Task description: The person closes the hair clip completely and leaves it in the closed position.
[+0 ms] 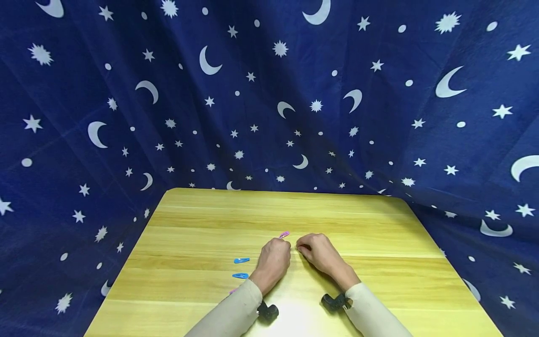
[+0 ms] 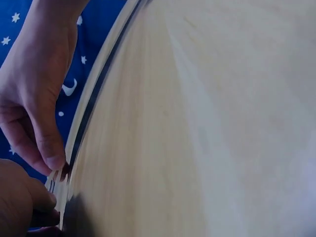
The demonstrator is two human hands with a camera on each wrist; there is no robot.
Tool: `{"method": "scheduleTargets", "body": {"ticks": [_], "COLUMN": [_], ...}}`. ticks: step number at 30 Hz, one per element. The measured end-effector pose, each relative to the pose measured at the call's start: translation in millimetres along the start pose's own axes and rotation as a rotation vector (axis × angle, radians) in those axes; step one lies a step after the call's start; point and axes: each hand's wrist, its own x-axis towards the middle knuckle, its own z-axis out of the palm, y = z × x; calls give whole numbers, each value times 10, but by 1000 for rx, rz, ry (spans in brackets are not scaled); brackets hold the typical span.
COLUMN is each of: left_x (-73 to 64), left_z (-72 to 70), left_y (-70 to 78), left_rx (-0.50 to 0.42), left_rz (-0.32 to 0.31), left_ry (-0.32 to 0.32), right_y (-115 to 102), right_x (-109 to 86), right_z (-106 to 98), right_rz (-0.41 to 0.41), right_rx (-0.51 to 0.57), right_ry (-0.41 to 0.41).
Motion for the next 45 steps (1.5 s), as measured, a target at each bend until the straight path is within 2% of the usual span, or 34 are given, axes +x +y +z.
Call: {"method": "scheduleTargets", "body": {"ticks": [4,10,16,28,36,45], "left_x": [-18,-52,-80,-149,-191,-238], "left_z": [0,-11,-89,-223,-334,-390], "left_y": [-49,-122,-192,-278,-310,-386], "left_rx": [-56,-123,-187,-225,-268,-337], "left_rz": [6,51,74,136,119,80], "left_ry": [9,29,48,84,70,101], "right_y": [-29,-83,-148,-251,-295,-373], "right_x": [-30,-66,-61,-63,-55,-84], "right_z": [-6,-11,-22,-38,-24,24], "right_rz": [22,26,33,43,34,-34], "right_rx": [33,48,65,68,103,158], "right_ry": [-15,-3,12,52,50,37]}}
